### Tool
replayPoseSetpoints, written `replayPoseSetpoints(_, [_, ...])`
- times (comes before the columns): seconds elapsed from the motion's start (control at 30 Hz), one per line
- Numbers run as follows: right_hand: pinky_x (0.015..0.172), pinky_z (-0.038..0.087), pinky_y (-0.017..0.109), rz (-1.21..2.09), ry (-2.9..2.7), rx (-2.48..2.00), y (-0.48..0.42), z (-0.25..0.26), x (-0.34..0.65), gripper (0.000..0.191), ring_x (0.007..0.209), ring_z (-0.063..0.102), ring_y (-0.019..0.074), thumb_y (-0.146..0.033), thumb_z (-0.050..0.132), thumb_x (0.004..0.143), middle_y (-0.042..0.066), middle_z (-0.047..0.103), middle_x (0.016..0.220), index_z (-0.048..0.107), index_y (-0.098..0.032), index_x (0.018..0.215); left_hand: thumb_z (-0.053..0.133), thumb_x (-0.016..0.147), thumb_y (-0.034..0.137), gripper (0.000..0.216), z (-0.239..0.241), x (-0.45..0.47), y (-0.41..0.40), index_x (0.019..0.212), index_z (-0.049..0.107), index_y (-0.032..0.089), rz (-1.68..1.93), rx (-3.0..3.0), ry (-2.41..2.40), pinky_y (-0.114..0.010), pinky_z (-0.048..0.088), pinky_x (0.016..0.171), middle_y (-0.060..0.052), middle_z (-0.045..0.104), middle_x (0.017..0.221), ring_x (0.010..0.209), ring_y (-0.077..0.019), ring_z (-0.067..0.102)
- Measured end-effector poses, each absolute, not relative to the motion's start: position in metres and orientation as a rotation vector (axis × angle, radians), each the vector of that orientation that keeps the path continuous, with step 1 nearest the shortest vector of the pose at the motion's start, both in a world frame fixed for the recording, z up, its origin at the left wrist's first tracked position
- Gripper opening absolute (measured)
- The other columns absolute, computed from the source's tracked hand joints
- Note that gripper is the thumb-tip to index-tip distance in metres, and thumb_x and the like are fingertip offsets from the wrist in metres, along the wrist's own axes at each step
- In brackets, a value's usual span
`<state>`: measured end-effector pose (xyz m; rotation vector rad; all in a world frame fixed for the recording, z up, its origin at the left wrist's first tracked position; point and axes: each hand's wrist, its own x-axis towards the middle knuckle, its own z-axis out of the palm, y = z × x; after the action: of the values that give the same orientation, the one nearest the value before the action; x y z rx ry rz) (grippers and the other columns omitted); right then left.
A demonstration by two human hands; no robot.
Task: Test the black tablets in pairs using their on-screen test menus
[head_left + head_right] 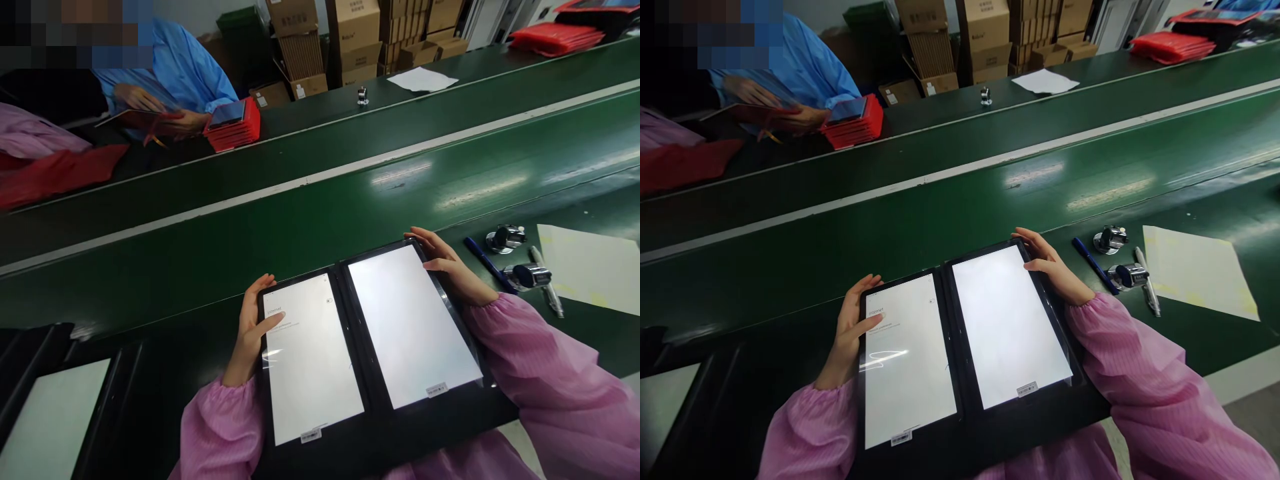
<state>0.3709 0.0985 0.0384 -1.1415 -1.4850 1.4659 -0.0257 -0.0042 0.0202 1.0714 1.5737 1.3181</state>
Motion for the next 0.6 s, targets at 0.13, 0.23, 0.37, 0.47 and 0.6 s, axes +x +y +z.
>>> replayPoseSetpoints(0.13, [0.125, 0.038, 0.053, 1.470, -1.514, -1.127, 0.0983, 0.0386, 0.3710, 0.076, 0.153, 0.044, 0.0292, -0.028, 0.060, 0.077, 0.000, 0.051, 0.164, 0.050, -0.037, 0.152, 0.083, 0.066, 0.041, 0.071, 0.0213, -0.0251, -0.0044, 0.133, 0.063, 0.028, 1.319, 1.048, 1.552, -0.047, 0.049, 0.112, -0.009, 0.062, 0.147, 0.139, -0.0367, 0.056])
replayPoseSetpoints(0.23, [0.126, 0.037, 0.054, 1.475, -1.532, -1.117, 0.0978, 0.0385, 0.3719, 0.076, 0.154, 0.043, 0.0294, -0.028, 0.061, 0.079, 0.001, 0.049, 0.165, 0.048, -0.037, 0.153, 0.080, 0.066, 0.041, 0.071, 0.0202, -0.0244, -0.0038, 0.133, 0.063, 0.027, 1.334, 1.031, 1.537, -0.048, 0.049, 0.113, -0.010, 0.061, 0.147, 0.140, -0.0372, 0.055])
replayPoseSetpoints(0.37, [0.124, 0.040, 0.053, 1.433, -1.585, -1.109, 0.0982, 0.0347, 0.3756, 0.074, 0.154, 0.043, 0.0291, -0.028, 0.060, 0.083, 0.001, 0.050, 0.164, 0.046, -0.038, 0.154, 0.080, 0.066, 0.040, 0.073, 0.0193, -0.0252, -0.0036, 0.135, 0.061, 0.027, 1.327, 1.046, 1.517, -0.049, 0.046, 0.116, -0.010, 0.060, 0.150, 0.142, -0.0372, 0.053])
replayPoseSetpoints(0.47, [0.116, 0.049, 0.053, 1.301, -1.728, -1.131, 0.1026, 0.0299, 0.3786, 0.069, 0.149, 0.050, 0.0304, -0.033, 0.056, 0.090, 0.003, 0.051, 0.163, 0.043, -0.039, 0.158, 0.081, 0.068, 0.041, 0.073, 0.0195, -0.0257, -0.0035, 0.136, 0.061, 0.027, 1.295, 1.095, 1.525, -0.049, 0.047, 0.116, -0.010, 0.061, 0.149, 0.142, -0.0369, 0.054])
replayPoseSetpoints(0.6, [0.116, 0.047, 0.056, 1.112, -1.824, -1.159, 0.1071, 0.0327, 0.3808, 0.065, 0.148, 0.050, 0.0327, -0.045, 0.060, 0.095, 0.005, 0.056, 0.158, 0.044, -0.041, 0.158, 0.087, 0.067, 0.039, 0.074, 0.0180, -0.0254, -0.0028, 0.135, 0.061, 0.027, 1.289, 1.118, 1.558, -0.049, 0.049, 0.114, -0.010, 0.062, 0.147, 0.141, -0.0365, 0.056])
